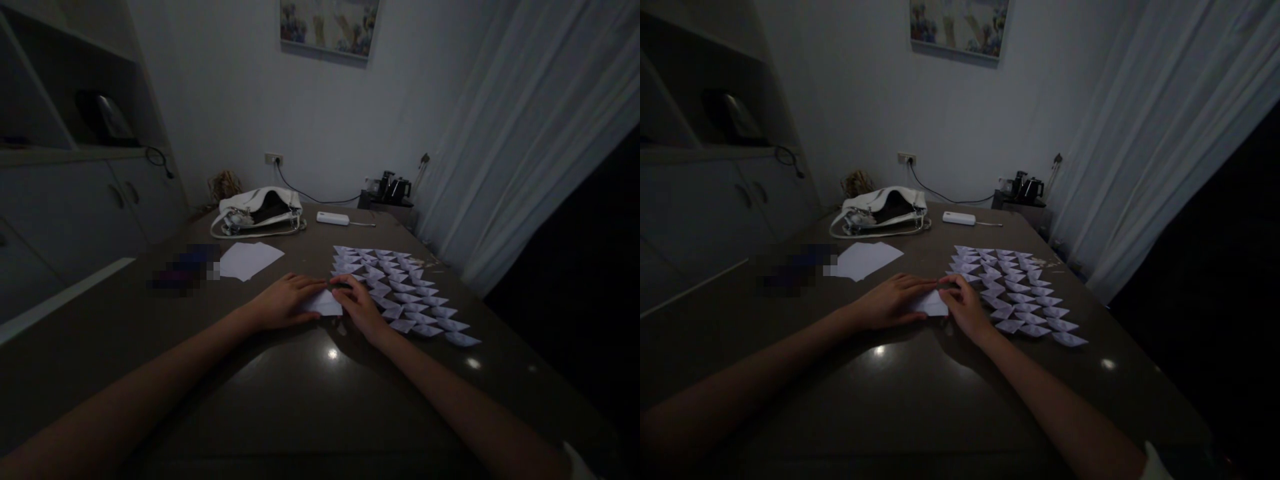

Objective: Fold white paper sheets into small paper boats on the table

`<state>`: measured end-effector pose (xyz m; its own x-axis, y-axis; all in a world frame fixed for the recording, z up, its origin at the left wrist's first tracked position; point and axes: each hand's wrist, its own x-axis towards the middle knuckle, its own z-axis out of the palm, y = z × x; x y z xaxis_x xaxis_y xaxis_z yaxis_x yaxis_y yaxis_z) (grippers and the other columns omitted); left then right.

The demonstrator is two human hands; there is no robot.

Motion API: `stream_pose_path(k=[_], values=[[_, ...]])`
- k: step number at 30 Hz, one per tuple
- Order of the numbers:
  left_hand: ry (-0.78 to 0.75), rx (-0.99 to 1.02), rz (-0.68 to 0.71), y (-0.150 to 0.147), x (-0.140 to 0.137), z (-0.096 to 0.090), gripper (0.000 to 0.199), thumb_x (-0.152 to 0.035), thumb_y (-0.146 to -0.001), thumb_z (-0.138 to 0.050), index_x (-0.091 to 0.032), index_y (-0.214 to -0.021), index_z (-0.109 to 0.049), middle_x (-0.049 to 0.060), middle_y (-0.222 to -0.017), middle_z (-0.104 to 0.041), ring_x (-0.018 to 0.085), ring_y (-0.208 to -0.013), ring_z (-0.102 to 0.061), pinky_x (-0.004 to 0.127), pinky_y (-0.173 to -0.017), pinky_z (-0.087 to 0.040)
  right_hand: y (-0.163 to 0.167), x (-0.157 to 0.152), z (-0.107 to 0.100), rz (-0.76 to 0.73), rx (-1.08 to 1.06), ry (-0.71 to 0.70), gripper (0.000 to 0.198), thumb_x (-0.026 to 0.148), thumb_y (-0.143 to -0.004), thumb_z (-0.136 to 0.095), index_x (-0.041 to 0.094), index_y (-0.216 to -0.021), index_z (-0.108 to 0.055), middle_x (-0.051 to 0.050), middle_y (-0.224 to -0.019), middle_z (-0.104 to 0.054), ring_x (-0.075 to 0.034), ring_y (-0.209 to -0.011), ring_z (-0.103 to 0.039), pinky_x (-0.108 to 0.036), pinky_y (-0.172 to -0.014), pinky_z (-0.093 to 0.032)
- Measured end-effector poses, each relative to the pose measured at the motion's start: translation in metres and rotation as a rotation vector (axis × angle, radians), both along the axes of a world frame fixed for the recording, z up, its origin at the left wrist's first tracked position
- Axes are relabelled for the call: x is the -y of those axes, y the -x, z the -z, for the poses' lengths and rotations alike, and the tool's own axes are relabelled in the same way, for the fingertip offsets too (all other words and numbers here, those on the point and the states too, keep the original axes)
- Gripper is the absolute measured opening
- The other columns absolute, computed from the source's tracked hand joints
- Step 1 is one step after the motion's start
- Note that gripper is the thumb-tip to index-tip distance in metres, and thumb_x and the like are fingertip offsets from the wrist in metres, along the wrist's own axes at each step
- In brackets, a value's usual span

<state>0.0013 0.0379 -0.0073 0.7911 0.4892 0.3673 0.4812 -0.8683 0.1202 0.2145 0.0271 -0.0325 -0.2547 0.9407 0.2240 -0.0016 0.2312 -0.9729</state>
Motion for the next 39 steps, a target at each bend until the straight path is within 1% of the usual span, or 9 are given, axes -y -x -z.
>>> stream_pose_path(k=[3, 6, 10, 16, 24, 29, 34, 36, 39], values=[[0.019, 0.009, -0.001, 0.0007, 0.0004, -0.0006, 0.054, -0.043, -0.091, -0.056, -0.018, -0.138, -0.043, 0.015, -0.138, -0.054, 0.029, -0.121, -0.054, 0.045, -0.099, -0.040, 0.0003, 0.0006, -0.0014, 0.004, 0.008, 0.023, 0.027, 0.039, -0.079, -0.063, 0.024, -0.099, -0.054, 0.005, -0.062, -0.054, -0.012, -0.047, -0.049, -0.022, -0.043, -0.040], [0.028, 0.017, 0.005, 0.0018, 0.0002, -0.0009, 0.052, -0.039, -0.092, -0.056, -0.017, -0.137, -0.043, 0.016, -0.137, -0.054, 0.029, -0.120, -0.055, 0.043, -0.099, -0.041, 0.0005, 0.0018, -0.0028, -0.015, -0.005, 0.032, 0.028, 0.039, -0.078, -0.064, 0.024, -0.100, -0.054, 0.004, -0.065, -0.057, -0.012, -0.050, -0.053, -0.022, -0.044, -0.041], [0.043, 0.022, 0.004, 0.0024, -0.0001, -0.0017, 0.051, -0.035, -0.092, -0.055, -0.016, -0.137, -0.043, 0.016, -0.135, -0.055, 0.029, -0.118, -0.056, 0.043, -0.099, -0.042, 0.0006, 0.0032, -0.0033, -0.099, -0.004, 0.026, 0.039, 0.034, -0.075, -0.070, 0.024, -0.108, -0.052, 0.001, -0.077, -0.065, -0.014, -0.058, -0.061, -0.022, -0.047, -0.043], [0.043, 0.018, 0.002, 0.0033, 0.0000, -0.0023, 0.050, -0.037, -0.093, -0.053, -0.014, -0.137, -0.043, 0.016, -0.131, -0.058, 0.029, -0.115, -0.057, 0.043, -0.097, -0.043, 0.0006, 0.0018, -0.0010, -0.163, -0.019, -0.041, 0.050, 0.026, -0.073, -0.072, 0.024, -0.119, -0.053, 0.000, -0.084, -0.067, -0.015, -0.067, -0.063, -0.023, -0.055, -0.046], [0.067, 0.015, -0.007, 0.0030, 0.0010, -0.0031, 0.051, -0.038, -0.094, -0.051, -0.014, -0.138, -0.043, 0.016, -0.123, -0.061, 0.028, -0.109, -0.059, 0.038, -0.094, -0.044, -0.0003, 0.0003, -0.0007, -0.104, 0.022, -0.056, 0.037, 0.028, -0.075, -0.070, 0.021, -0.110, -0.060, 0.001, -0.072, -0.066, -0.015, -0.062, -0.063, -0.024, -0.054, -0.046], [0.122, -0.002, -0.022, 0.0020, 0.0030, -0.0048, 0.048, -0.041, -0.096, -0.047, -0.012, -0.135, -0.046, 0.016, -0.113, -0.065, 0.027, -0.102, -0.062, 0.036, -0.089, -0.046, -0.0006, -0.0018, 0.0004, -0.055, 0.026, -0.067, 0.033, 0.031, -0.074, -0.071, 0.019, -0.104, -0.062, 0.000, -0.072, -0.068, -0.016, -0.061, -0.064, -0.025, -0.056, -0.047], [0.170, 0.020, -0.024, 0.0008, 0.0036, -0.0033, 0.043, -0.038, -0.097, -0.045, -0.013, -0.132, -0.049, 0.016, -0.115, -0.065, 0.026, -0.102, -0.063, 0.036, -0.089, -0.047, -0.0015, -0.0024, 0.0012, -0.014, 0.077, -0.090, 0.032, 0.032, -0.076, -0.069, 0.019, -0.105, -0.063, -0.002, -0.075, -0.069, -0.017, -0.064, -0.065, -0.027, -0.057, -0.048], [0.210, 0.061, -0.014, 0.0002, 0.0035, -0.0015, 0.042, -0.037, -0.097, -0.046, -0.015, -0.132, -0.049, 0.016, -0.120, -0.064, 0.026, -0.106, -0.062, 0.035, -0.090, -0.047, -0.0023, -0.0018, 0.0007, 0.018, 0.125, -0.140, 0.029, 0.032, -0.078, -0.068, 0.019, -0.104, -0.064, -0.002, -0.076, -0.068, -0.017, -0.066, -0.064, -0.027, -0.058, -0.047], [0.302, 0.110, -0.006, -0.0012, 0.0042, -0.0002, 0.039, -0.036, -0.097, -0.046, -0.014, -0.129, -0.052, 0.015, -0.121, -0.064, 0.025, -0.104, -0.063, 0.033, -0.088, -0.047, -0.0039, -0.0006, -0.0017, 0.124, 0.222, -0.296, 0.022, 0.030, -0.080, -0.067, 0.021, -0.100, -0.067, -0.004, -0.084, -0.065, -0.018, -0.074, -0.061, -0.027, -0.061, -0.047]])
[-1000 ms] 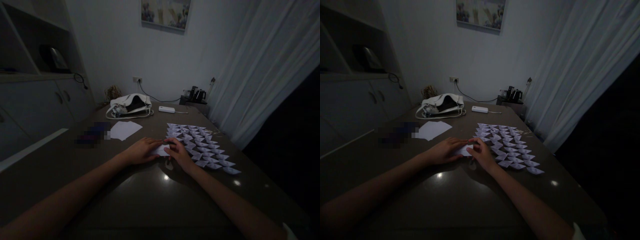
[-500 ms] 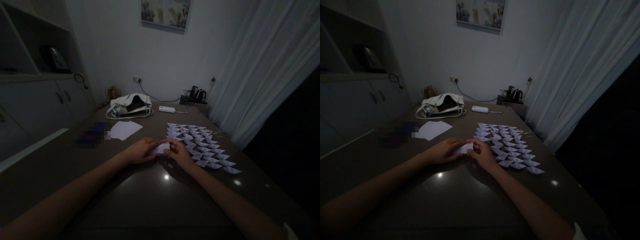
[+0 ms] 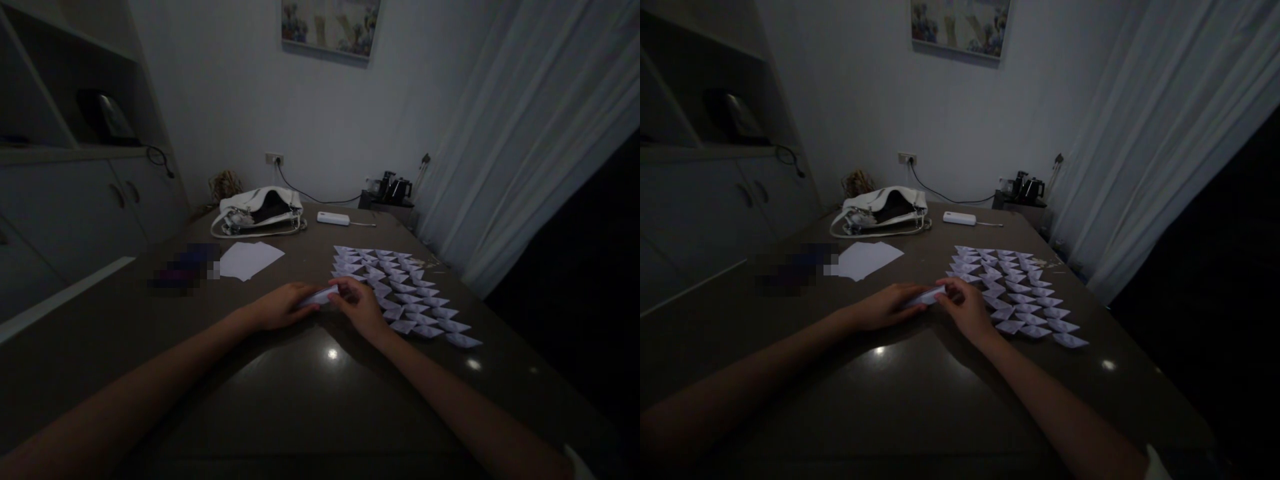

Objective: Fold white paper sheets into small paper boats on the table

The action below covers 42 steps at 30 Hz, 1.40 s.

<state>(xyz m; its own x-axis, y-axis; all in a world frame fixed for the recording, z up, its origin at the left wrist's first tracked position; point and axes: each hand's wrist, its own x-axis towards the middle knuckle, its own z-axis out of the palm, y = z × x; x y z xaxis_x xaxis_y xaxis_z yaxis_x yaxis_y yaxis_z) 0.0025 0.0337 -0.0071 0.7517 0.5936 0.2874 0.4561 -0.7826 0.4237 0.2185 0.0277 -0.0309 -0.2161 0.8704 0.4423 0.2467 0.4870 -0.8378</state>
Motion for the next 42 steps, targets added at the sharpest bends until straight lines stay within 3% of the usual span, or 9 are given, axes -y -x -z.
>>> stream_pose_path(k=[2, 5, 12, 18, 30, 42], values=[[0.066, 0.024, -0.008, -0.0011, 0.0014, -0.0005, 0.039, -0.038, -0.097, -0.045, -0.013, -0.126, -0.055, 0.013, -0.113, -0.068, 0.024, -0.096, -0.065, 0.032, -0.083, -0.048, -0.0012, 0.0005, -0.0020, 0.063, 0.044, -0.102, 0.020, 0.030, -0.080, -0.068, 0.022, -0.098, -0.069, -0.006, -0.092, -0.061, -0.019, -0.081, -0.059, -0.028, -0.064, -0.048], [0.153, 0.062, -0.016, -0.0023, 0.0035, -0.0019, 0.042, -0.042, -0.098, -0.043, -0.014, -0.126, -0.056, 0.011, -0.107, -0.070, 0.023, -0.090, -0.065, 0.031, -0.080, -0.048, -0.0024, 0.0000, -0.0035, 0.063, 0.044, -0.139, 0.020, 0.034, -0.082, -0.068, 0.023, -0.098, -0.071, -0.007, -0.099, -0.057, -0.020, -0.087, -0.058, -0.030, -0.069, -0.050], [0.313, 0.119, -0.014, -0.0028, 0.0035, 0.0004, 0.045, -0.046, -0.097, -0.042, -0.014, -0.124, -0.057, 0.007, -0.095, -0.070, 0.022, -0.084, -0.063, 0.031, -0.076, -0.047, -0.0009, -0.0049, 0.0024, -0.054, -0.044, 0.026, 0.029, 0.048, -0.084, -0.063, 0.022, -0.094, -0.067, -0.005, -0.087, -0.066, -0.022, -0.081, -0.062, -0.032, -0.071, -0.051], [0.442, 0.178, 0.032, -0.0046, 0.0018, 0.0037, 0.040, -0.045, -0.098, -0.041, -0.015, -0.114, -0.062, 0.007, -0.101, -0.069, 0.020, -0.088, -0.062, 0.029, -0.079, -0.048, -0.0003, -0.0064, 0.0048, -0.070, -0.121, 0.081, 0.033, 0.053, -0.080, -0.066, 0.020, -0.083, -0.066, -0.004, -0.076, -0.065, -0.021, -0.073, -0.063, -0.031, -0.067, -0.051], [0.477, 0.206, 0.007, -0.0054, 0.0023, 0.0037, 0.036, -0.042, -0.097, -0.043, -0.017, -0.111, -0.064, 0.006, -0.102, -0.070, 0.021, -0.092, -0.062, 0.030, -0.084, -0.048, 0.0031, -0.0021, -0.0005, -0.096, -0.186, 0.180, 0.030, 0.049, -0.077, -0.068, 0.019, -0.082, -0.066, -0.002, -0.075, -0.066, -0.019, -0.069, -0.063, -0.030, -0.065, -0.051], [0.497, 0.158, -0.030, -0.0064, 0.0064, -0.0031, 0.049, -0.050, -0.099, -0.035, -0.015, -0.106, -0.068, 0.006, -0.104, -0.070, 0.020, -0.098, -0.060, 0.027, -0.089, -0.044, 0.0039, -0.0010, -0.0005, -0.106, -0.266, 0.272, 0.022, 0.039, -0.073, -0.073, 0.019, -0.081, -0.070, 0.000, -0.073, -0.067, -0.015, -0.066, -0.062, -0.026, -0.064, -0.049]])
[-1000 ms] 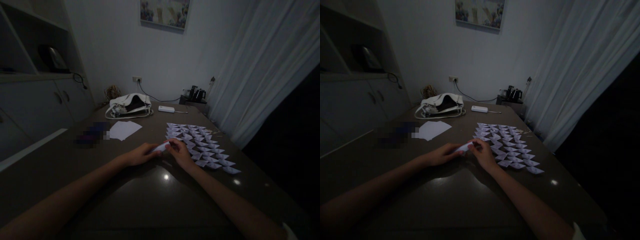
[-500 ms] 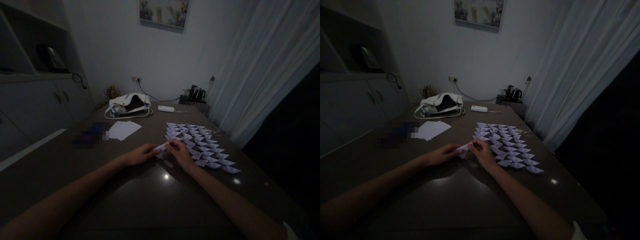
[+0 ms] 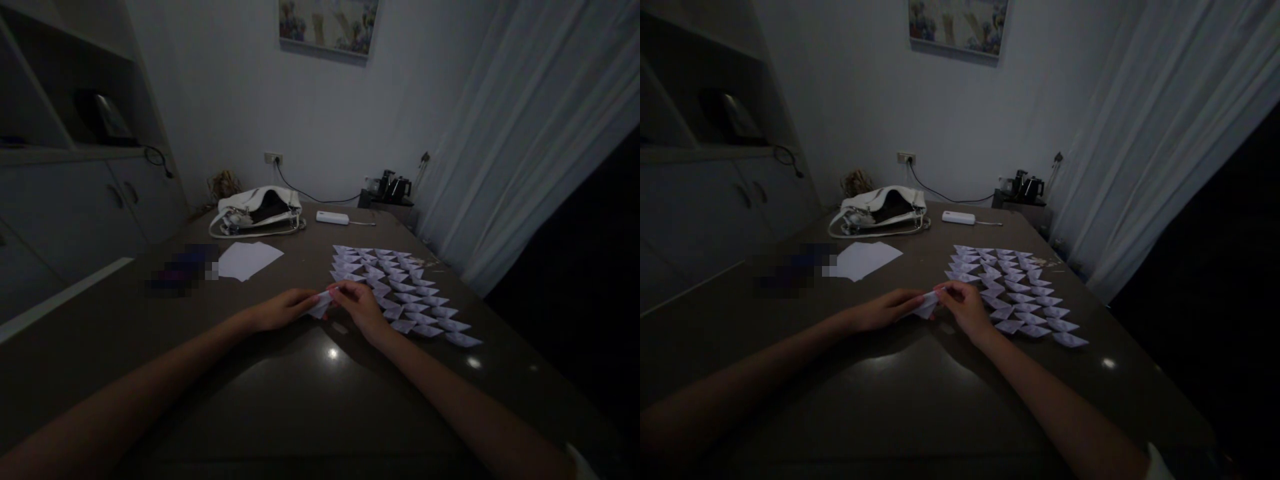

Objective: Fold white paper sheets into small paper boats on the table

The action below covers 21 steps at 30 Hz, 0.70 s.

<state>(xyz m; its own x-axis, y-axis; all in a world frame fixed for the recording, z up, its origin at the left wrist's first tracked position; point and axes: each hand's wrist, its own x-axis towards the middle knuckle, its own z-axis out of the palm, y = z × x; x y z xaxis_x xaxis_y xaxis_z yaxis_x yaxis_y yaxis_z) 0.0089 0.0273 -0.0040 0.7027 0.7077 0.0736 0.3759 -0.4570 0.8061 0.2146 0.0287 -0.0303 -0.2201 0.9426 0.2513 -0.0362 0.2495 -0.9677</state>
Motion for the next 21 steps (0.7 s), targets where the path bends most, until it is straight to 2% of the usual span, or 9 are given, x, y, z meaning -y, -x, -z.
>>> stream_pose_path(k=[8, 12, 16, 21], values=[[-0.026, -0.020, -0.012, -0.0007, -0.0017, 0.0024, 0.045, -0.044, -0.099, -0.036, -0.014, -0.117, -0.064, 0.007, -0.116, -0.067, 0.021, -0.105, -0.059, 0.027, -0.095, -0.042, 0.0007, 0.0003, 0.0007, -0.004, -0.021, 0.026, 0.019, 0.035, -0.072, -0.073, 0.019, -0.081, -0.072, 0.000, -0.072, -0.067, -0.014, -0.066, -0.061, -0.025, -0.064, -0.048], [-0.020, -0.033, -0.019, -0.0009, -0.0013, 0.0022, 0.044, -0.042, -0.099, -0.036, -0.014, -0.116, -0.064, 0.007, -0.117, -0.068, 0.021, -0.106, -0.059, 0.028, -0.095, -0.042, 0.0010, 0.0010, -0.0006, -0.001, -0.022, 0.029, 0.020, 0.036, -0.072, -0.073, 0.019, -0.082, -0.072, -0.001, -0.072, -0.067, -0.015, -0.065, -0.061, -0.026, -0.063, -0.049], [-0.025, -0.071, -0.086, -0.0001, -0.0009, 0.0023, 0.046, -0.046, -0.098, -0.037, -0.015, -0.119, -0.064, 0.007, -0.119, -0.066, 0.023, -0.109, -0.058, 0.029, -0.097, -0.042, -0.0003, -0.0005, 0.0023, 0.005, -0.076, 0.018, 0.023, 0.040, -0.076, -0.070, 0.018, -0.081, -0.074, -0.002, -0.075, -0.068, -0.015, -0.067, -0.060, -0.026, -0.063, -0.048], [-0.018, -0.061, -0.069, -0.0008, -0.0003, 0.0016, 0.048, -0.046, -0.098, -0.036, -0.014, -0.123, -0.062, 0.007, -0.119, -0.067, 0.022, -0.106, -0.059, 0.028, -0.096, -0.042, -0.0021, -0.0040, 0.0080, 0.010, -0.151, 0.042, 0.027, 0.044, -0.079, -0.069, 0.018, -0.082, -0.076, -0.003, -0.076, -0.068, -0.014, -0.066, -0.059, -0.025, -0.064, -0.047]])
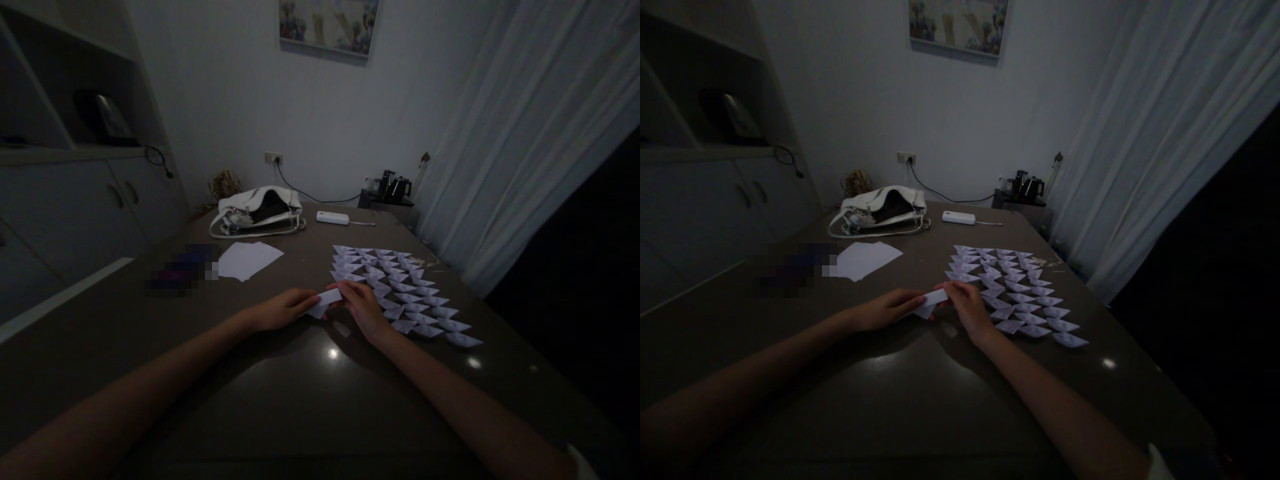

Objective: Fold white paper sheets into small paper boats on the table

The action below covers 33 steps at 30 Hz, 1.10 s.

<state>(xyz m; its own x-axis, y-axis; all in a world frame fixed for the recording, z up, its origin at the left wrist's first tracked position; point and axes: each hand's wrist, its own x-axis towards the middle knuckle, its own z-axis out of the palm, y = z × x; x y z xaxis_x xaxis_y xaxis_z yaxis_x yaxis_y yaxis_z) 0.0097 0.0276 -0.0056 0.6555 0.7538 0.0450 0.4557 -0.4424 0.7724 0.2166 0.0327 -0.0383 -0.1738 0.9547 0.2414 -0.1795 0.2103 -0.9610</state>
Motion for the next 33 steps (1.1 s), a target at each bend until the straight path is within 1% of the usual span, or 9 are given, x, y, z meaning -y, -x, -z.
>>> stream_pose_path(k=[5, 13, 17, 20, 23, 25, 30, 33], values=[[0.017, 0.005, -0.006, -0.001, 0.001, -0.001, 0.047, -0.043, -0.099, -0.036, -0.012, -0.122, -0.062, 0.008, -0.118, -0.067, 0.022, -0.106, -0.059, 0.027, -0.094, -0.043, 0.001, 0.002, -0.004, 0.011, 0.004, 0.010, 0.023, 0.040, -0.073, -0.073, 0.018, -0.078, -0.076, -0.003, -0.075, -0.068, -0.015, -0.066, -0.059, -0.025, -0.064, -0.047], [0.045, 0.010, -0.020, -0.001, 0.000, -0.002, 0.046, -0.045, -0.098, -0.036, -0.014, -0.119, -0.064, 0.007, -0.112, -0.069, 0.021, -0.101, -0.061, 0.027, -0.091, -0.045, 0.001, 0.002, -0.006, 0.040, 0.013, 0.008, 0.024, 0.042, -0.071, -0.075, 0.019, -0.077, -0.075, -0.003, -0.077, -0.069, -0.016, -0.066, -0.061, -0.027, -0.065, -0.051], [0.002, 0.012, -0.032, -0.001, -0.001, -0.001, 0.046, -0.045, -0.098, -0.037, -0.015, -0.119, -0.063, 0.008, -0.115, -0.068, 0.022, -0.104, -0.059, 0.028, -0.093, -0.044, 0.001, 0.003, -0.007, 0.060, 0.026, -0.003, 0.024, 0.042, -0.071, -0.075, 0.019, -0.077, -0.075, -0.004, -0.077, -0.070, -0.017, -0.067, -0.062, -0.028, -0.065, -0.052], [-0.022, 0.001, -0.007, -0.001, -0.002, 0.000, 0.047, -0.046, -0.098, -0.036, -0.013, -0.116, -0.064, 0.009, -0.109, -0.069, 0.023, -0.099, -0.061, 0.030, -0.090, -0.045, 0.001, 0.004, -0.010, 0.072, 0.057, -0.007, 0.025, 0.043, -0.070, -0.074, 0.019, -0.077, -0.075, -0.004, -0.076, -0.070, -0.017, -0.067, -0.062, -0.029, -0.065, -0.053], [-0.048, -0.010, 0.005, -0.001, -0.002, 0.001, 0.047, -0.046, -0.098, -0.035, -0.012, -0.115, -0.064, 0.009, -0.107, -0.069, 0.022, -0.096, -0.061, 0.028, -0.087, -0.045, 0.001, 0.005, -0.013, 0.082, 0.090, -0.014, 0.025, 0.043, -0.069, -0.074, 0.019, -0.075, -0.075, -0.004, -0.074, -0.070, -0.019, -0.068, -0.063, -0.031, -0.066, -0.053], [-0.056, -0.014, 0.010, -0.001, -0.002, 0.001, 0.047, -0.046, -0.099, -0.034, -0.012, -0.114, -0.064, 0.008, -0.106, -0.069, 0.021, -0.096, -0.061, 0.027, -0.086, -0.045, 0.001, 0.005, -0.013, 0.090, 0.096, -0.013, 0.023, 0.042, -0.069, -0.074, 0.019, -0.074, -0.075, -0.004, -0.075, -0.070, -0.020, -0.070, -0.064, -0.031, -0.067, -0.054], [-0.061, -0.028, 0.022, -0.002, -0.002, -0.001, 0.049, -0.044, -0.099, -0.032, -0.007, -0.112, -0.063, 0.011, -0.102, -0.069, 0.022, -0.091, -0.062, 0.028, -0.083, -0.046, 0.000, 0.006, -0.013, 0.089, 0.074, 0.016, 0.016, 0.035, -0.069, -0.072, 0.020, -0.074, -0.076, -0.004, -0.077, -0.071, -0.019, -0.069, -0.064, -0.031, -0.066, -0.053], [-0.063, -0.024, 0.021, -0.002, -0.002, 0.000, 0.046, -0.041, -0.099, -0.033, -0.008, -0.112, -0.063, 0.011, -0.104, -0.069, 0.022, -0.094, -0.062, 0.029, -0.085, -0.046, 0.000, 0.006, -0.012, 0.082, 0.052, 0.026, 0.015, 0.033, -0.069, -0.071, 0.020, -0.074, -0.077, -0.004, -0.077, -0.071, -0.019, -0.069, -0.064, -0.030, -0.066, -0.053]])
